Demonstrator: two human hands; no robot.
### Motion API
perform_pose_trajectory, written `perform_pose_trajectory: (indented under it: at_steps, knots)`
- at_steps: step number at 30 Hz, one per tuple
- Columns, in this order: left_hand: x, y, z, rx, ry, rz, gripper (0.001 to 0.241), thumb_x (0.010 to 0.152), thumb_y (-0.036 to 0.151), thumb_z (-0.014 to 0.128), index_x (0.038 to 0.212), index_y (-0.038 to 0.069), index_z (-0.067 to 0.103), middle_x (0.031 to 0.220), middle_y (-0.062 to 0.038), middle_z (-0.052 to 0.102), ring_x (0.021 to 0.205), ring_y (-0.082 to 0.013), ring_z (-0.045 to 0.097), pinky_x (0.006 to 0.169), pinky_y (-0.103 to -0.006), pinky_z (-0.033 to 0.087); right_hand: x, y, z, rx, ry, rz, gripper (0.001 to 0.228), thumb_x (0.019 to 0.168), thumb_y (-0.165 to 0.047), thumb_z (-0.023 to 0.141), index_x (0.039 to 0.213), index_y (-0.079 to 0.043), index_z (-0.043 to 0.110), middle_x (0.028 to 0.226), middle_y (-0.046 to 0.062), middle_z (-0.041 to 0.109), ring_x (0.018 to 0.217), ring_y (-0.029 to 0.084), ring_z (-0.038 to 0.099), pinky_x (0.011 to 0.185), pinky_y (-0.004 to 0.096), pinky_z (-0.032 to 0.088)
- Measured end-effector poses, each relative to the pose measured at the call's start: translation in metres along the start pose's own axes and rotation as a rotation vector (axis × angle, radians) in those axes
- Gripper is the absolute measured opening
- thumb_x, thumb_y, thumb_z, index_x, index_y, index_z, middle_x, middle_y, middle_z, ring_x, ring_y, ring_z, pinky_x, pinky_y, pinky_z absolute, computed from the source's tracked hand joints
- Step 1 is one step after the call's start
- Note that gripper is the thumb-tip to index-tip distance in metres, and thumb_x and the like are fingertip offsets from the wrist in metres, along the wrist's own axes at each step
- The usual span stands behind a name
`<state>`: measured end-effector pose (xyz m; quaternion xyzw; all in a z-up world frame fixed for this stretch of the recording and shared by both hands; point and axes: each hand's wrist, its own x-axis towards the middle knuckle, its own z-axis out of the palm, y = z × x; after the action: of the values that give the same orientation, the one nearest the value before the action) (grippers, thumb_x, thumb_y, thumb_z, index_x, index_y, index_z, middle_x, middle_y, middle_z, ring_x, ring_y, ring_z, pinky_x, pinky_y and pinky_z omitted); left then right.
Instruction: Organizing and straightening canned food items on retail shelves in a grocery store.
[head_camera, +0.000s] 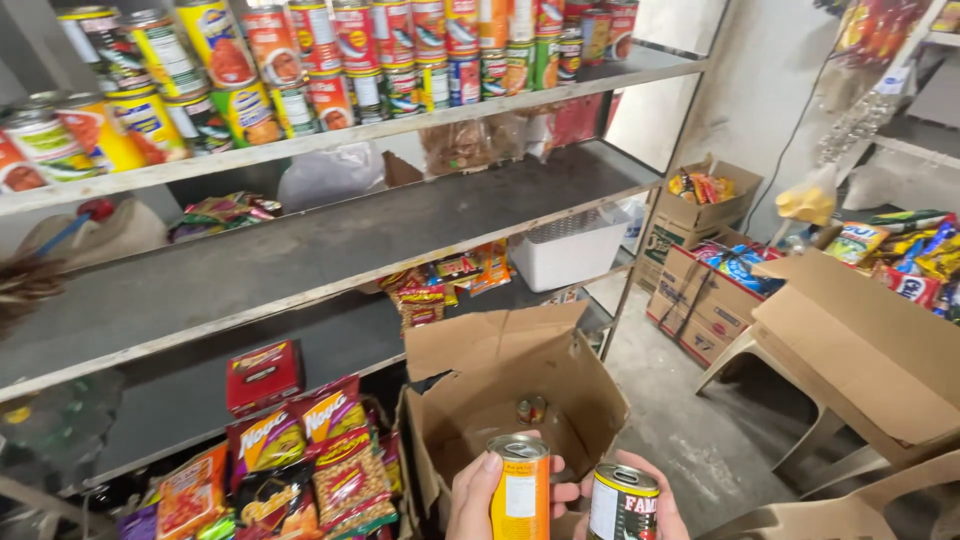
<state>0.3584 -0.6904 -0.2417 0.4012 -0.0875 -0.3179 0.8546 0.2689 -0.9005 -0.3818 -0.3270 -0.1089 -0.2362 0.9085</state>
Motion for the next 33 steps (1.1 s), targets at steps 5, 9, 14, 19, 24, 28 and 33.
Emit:
perform_pose_trajectory:
  at_steps: [5,9,14,19,24,28,33]
  knots:
    - [0.051,-0.033,0.036,0.021,-0.096,0.029,0.061,0.093,0.039,0.044,0.135,-0.002,0.059,0.109,-0.025,0.076,0.089,-0.0369,0.08,0.076,-0.0447,0.065,0.03,-0.048,-0.037,-0.069,0.066,-0.011,0.066,0.102,-0.052,0.04,0.146,-0.002,0.038,0.108,0.04,0.065,0.064,0.048,0.072,0.055,0.057,0.062]
    - [0.087,-0.054,0.074,0.024,-0.113,0.031,0.061,0.093,0.039,0.046,0.136,-0.002,0.059,0.111,-0.025,0.076,0.09,-0.0368,0.08,0.076,-0.0456,0.065,0.053,-0.095,-0.033,-0.077,0.154,0.016,0.064,0.102,-0.051,0.04,0.145,-0.004,0.038,0.106,0.035,0.066,0.058,0.047,0.071,0.048,0.055,0.061]
    - [0.129,-0.085,0.115,0.003,-0.125,0.028,0.06,0.092,0.039,0.048,0.135,-0.002,0.059,0.111,-0.025,0.076,0.089,-0.0366,0.08,0.075,-0.0454,0.065,0.08,-0.148,-0.054,-0.161,0.224,0.036,0.065,0.098,-0.05,0.039,0.142,-0.003,0.039,0.106,0.035,0.068,0.057,0.046,0.071,0.048,0.056,0.062]
    - [0.161,-0.116,0.156,-0.015,-0.107,0.032,0.058,0.094,0.037,0.046,0.135,-0.002,0.059,0.113,-0.026,0.075,0.09,-0.036,0.08,0.074,-0.0446,0.064,0.105,-0.198,-0.064,-0.116,0.238,0.136,0.064,0.098,-0.052,0.035,0.143,-0.007,0.04,0.109,0.033,0.067,0.064,0.045,0.071,0.052,0.054,0.062]
    - [0.199,-0.142,0.173,-0.097,-0.122,0.037,0.059,0.097,0.04,0.042,0.136,-0.002,0.056,0.114,-0.026,0.073,0.087,-0.0346,0.078,0.073,-0.0443,0.063,0.132,-0.221,-0.075,-0.064,0.364,0.204,0.061,0.097,-0.054,0.032,0.143,-0.016,0.044,0.111,0.025,0.068,0.064,0.04,0.071,0.045,0.052,0.059]
    - [0.225,-0.15,0.179,-0.116,-0.091,0.011,0.06,0.098,0.041,0.041,0.136,-0.002,0.055,0.113,-0.026,0.072,0.084,-0.0335,0.077,0.07,-0.0448,0.063,0.151,-0.228,-0.085,-0.121,0.479,0.221,0.058,0.1,-0.051,0.031,0.14,-0.013,0.047,0.106,0.025,0.068,0.062,0.037,0.069,0.045,0.05,0.058]
    - [0.269,-0.158,0.176,-0.136,-0.056,-0.028,0.06,0.098,0.041,0.038,0.136,-0.002,0.055,0.112,-0.024,0.072,0.082,-0.0336,0.077,0.068,-0.045,0.062,0.182,-0.227,-0.106,-0.122,0.563,0.301,0.06,0.099,-0.055,0.033,0.142,-0.016,0.049,0.104,0.024,0.07,0.057,0.037,0.068,0.042,0.051,0.056]
